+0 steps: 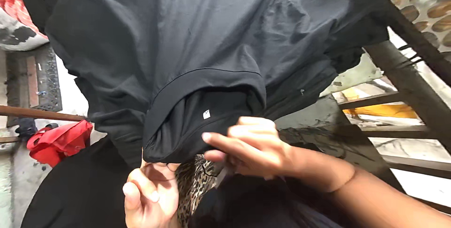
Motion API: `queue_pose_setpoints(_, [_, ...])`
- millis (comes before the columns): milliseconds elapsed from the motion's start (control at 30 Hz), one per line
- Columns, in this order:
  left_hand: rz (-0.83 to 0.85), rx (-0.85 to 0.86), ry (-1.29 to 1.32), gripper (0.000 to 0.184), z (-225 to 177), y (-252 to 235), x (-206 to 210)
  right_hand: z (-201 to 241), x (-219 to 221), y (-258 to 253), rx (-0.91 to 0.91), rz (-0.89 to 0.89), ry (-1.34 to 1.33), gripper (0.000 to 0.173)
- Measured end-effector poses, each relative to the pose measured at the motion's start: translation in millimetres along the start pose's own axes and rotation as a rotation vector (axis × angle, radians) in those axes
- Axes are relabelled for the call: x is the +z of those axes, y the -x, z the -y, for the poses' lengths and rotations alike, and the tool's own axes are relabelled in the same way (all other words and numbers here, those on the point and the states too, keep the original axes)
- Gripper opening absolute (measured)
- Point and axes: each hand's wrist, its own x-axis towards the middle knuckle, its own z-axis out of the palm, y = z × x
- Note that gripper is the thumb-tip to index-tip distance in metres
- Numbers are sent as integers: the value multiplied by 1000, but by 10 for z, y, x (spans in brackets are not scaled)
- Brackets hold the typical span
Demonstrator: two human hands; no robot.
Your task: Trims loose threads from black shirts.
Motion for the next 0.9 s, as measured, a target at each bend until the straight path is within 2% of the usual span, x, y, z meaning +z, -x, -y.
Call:
queue_pose_setpoints(133, [-22,17,-56,30,13,25,-15,-74,334,6,-47,-59,-20,23])
queue_pose_setpoints(233, [-42,13,-21,30,-7,39,-39,187,151,153,-117,-55,-142,19])
queue_pose_setpoints(367, [-36,-1,61,30,-4,14,-53,393,-28,405,-200,170,-489,18])
queue_pose_setpoints(467, [-26,47,4,31,-20,-38,-2,402,-59,480,-99,285,-525,25])
queue_pose_setpoints(533, [57,166,-265,31,-118,-116,-3,270,-211,327,85,321,-357,22])
queue_pose_setpoints(600, [185,302,-680,27,-369,-295,-135,-35,-449,56,222,284,-94,26])
queue_pose_setpoints(667, [243,477,-1100,30,-597,-724,-332,-386,-754,-225,264,241,139,35])
queue_pose_setpoints(700, [230,531,-1274,40,-621,-1009,-361,-565,-871,-378,298,209,250,37])
queue_pose_setpoints(733, [220,515,-1462,56,-609,-1290,-334,-773,-947,-518,335,196,353,39])
queue_pose_setpoints(800, [241,360,-1769,81,-487,-1773,-368,-1283,-978,-681,431,282,455,41])
queue_pose_setpoints(900, [310,96,-1931,76,-154,-2077,-886,-1991,-697,-581,550,586,335,43])
